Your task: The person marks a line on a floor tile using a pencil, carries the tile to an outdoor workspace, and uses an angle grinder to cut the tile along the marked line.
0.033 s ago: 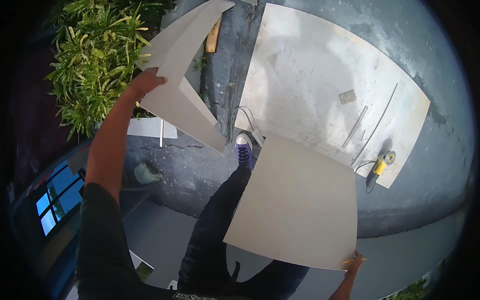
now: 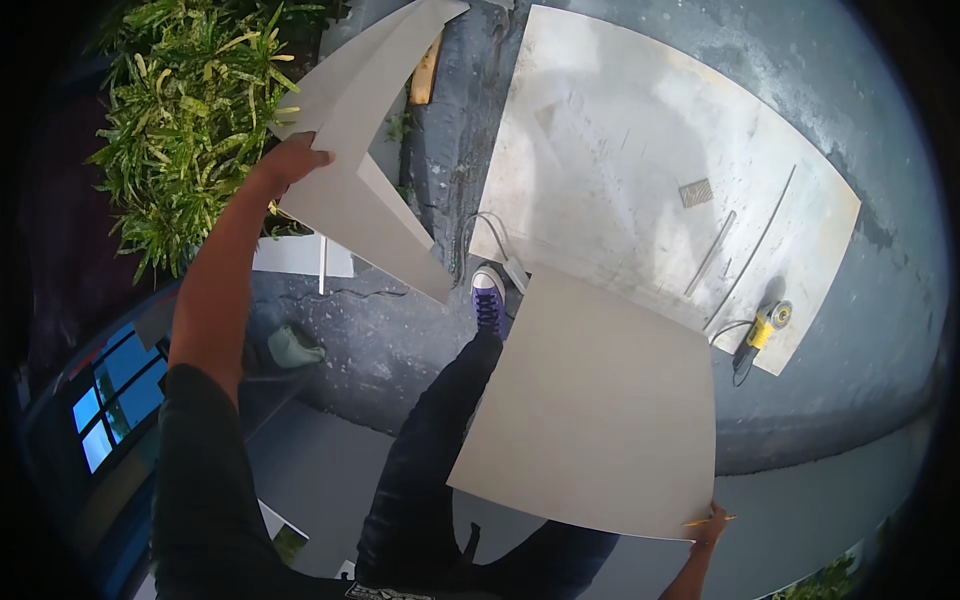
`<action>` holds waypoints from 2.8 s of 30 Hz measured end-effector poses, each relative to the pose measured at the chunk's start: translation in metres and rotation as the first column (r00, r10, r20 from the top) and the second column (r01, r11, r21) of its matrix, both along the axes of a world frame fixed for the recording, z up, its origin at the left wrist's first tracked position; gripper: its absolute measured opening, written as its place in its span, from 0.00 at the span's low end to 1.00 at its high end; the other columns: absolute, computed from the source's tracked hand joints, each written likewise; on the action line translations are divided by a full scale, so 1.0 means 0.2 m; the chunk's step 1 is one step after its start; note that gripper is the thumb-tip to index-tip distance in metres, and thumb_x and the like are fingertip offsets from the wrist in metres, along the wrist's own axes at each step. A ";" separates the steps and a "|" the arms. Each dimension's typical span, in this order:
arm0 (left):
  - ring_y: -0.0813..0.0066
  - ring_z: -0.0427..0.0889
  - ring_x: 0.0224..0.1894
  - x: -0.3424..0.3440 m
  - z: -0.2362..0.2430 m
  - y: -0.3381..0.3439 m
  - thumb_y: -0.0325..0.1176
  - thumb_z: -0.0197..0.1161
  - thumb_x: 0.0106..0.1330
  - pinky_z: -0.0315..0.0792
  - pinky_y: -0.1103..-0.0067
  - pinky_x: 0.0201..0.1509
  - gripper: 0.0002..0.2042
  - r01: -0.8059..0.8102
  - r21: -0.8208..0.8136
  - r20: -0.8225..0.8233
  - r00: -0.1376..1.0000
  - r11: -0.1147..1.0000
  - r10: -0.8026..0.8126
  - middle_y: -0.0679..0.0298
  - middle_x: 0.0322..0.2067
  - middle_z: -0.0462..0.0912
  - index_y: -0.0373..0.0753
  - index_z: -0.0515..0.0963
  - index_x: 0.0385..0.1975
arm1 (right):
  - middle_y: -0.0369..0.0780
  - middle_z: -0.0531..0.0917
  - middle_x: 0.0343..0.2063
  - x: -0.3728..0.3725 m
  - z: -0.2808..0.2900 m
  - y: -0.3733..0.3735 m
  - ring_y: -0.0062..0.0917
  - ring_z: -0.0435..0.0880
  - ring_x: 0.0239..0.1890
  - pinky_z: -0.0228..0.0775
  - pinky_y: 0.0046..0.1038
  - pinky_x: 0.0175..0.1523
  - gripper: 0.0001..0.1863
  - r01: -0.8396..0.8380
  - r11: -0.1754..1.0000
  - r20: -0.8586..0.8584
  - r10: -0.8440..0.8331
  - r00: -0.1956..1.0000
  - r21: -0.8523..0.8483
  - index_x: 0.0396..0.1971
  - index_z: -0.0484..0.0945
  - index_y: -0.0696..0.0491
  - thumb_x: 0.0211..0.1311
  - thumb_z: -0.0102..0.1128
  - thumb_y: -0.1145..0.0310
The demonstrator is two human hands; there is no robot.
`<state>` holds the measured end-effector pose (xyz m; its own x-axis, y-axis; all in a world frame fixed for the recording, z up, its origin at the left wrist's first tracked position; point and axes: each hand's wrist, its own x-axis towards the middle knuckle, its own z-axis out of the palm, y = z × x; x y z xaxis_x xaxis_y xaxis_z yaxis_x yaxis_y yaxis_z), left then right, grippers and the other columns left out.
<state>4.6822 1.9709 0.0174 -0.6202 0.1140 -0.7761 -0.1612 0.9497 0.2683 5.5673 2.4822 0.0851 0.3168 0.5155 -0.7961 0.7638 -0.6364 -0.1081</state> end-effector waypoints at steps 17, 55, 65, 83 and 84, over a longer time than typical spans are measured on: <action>0.58 0.84 0.51 -0.39 -0.14 0.08 0.36 0.67 0.66 0.77 0.64 0.56 0.28 0.104 -0.121 0.109 0.990 0.987 -0.091 0.51 0.52 0.83 0.32 0.72 0.64 | 0.50 0.84 0.51 0.10 -0.05 0.00 0.39 0.84 0.51 0.75 0.39 0.58 0.33 -0.060 0.998 0.064 0.060 0.996 0.011 0.62 0.75 0.61 0.68 0.42 0.51; 0.43 0.76 0.63 -0.35 -0.36 -0.19 0.44 0.62 0.67 0.69 0.61 0.68 0.34 0.327 -0.597 -0.320 0.741 0.733 -0.591 0.40 0.61 0.76 0.34 0.63 0.70 | 0.47 0.84 0.51 0.18 -0.03 0.04 0.36 0.85 0.51 0.74 0.37 0.58 0.32 -0.016 0.999 0.080 0.014 0.997 0.032 0.61 0.77 0.60 0.68 0.46 0.52; 0.43 0.78 0.59 0.28 -0.31 -0.15 0.44 0.59 0.72 0.71 0.60 0.65 0.26 0.414 -0.248 -0.296 0.828 0.876 -0.475 0.42 0.58 0.77 0.37 0.70 0.66 | 0.48 0.86 0.47 0.15 -0.10 0.08 0.36 0.85 0.46 0.74 0.36 0.53 0.33 -0.151 0.989 0.220 0.148 0.964 -0.003 0.53 0.83 0.59 0.62 0.48 0.47; 0.49 0.83 0.53 2.51 0.18 0.20 0.52 0.43 0.79 0.74 0.62 0.55 0.32 -0.349 -0.304 0.175 0.894 0.886 0.412 0.40 0.52 0.82 0.23 0.77 0.54 | 0.59 0.80 0.55 -0.25 -0.24 0.18 0.59 0.75 0.61 0.66 0.51 0.66 0.31 -0.394 0.891 0.328 0.451 0.830 -0.225 0.51 0.79 0.61 0.69 0.36 0.51; 0.49 0.83 0.53 2.52 0.22 0.23 0.52 0.43 0.79 0.74 0.62 0.55 0.32 -0.343 -0.299 0.178 0.897 0.891 0.405 0.40 0.52 0.82 0.23 0.77 0.54 | 0.58 0.79 0.56 -0.25 -0.18 0.21 0.59 0.74 0.62 0.65 0.50 0.66 0.32 -0.386 0.889 0.327 0.451 0.831 -0.245 0.53 0.79 0.60 0.69 0.35 0.50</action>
<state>5.1870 2.0175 0.0607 -0.3780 -0.3099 -0.8724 -0.5452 0.8361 -0.0607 5.5164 2.5232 0.0493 0.3835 0.5396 -0.7495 0.9235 -0.2299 0.3071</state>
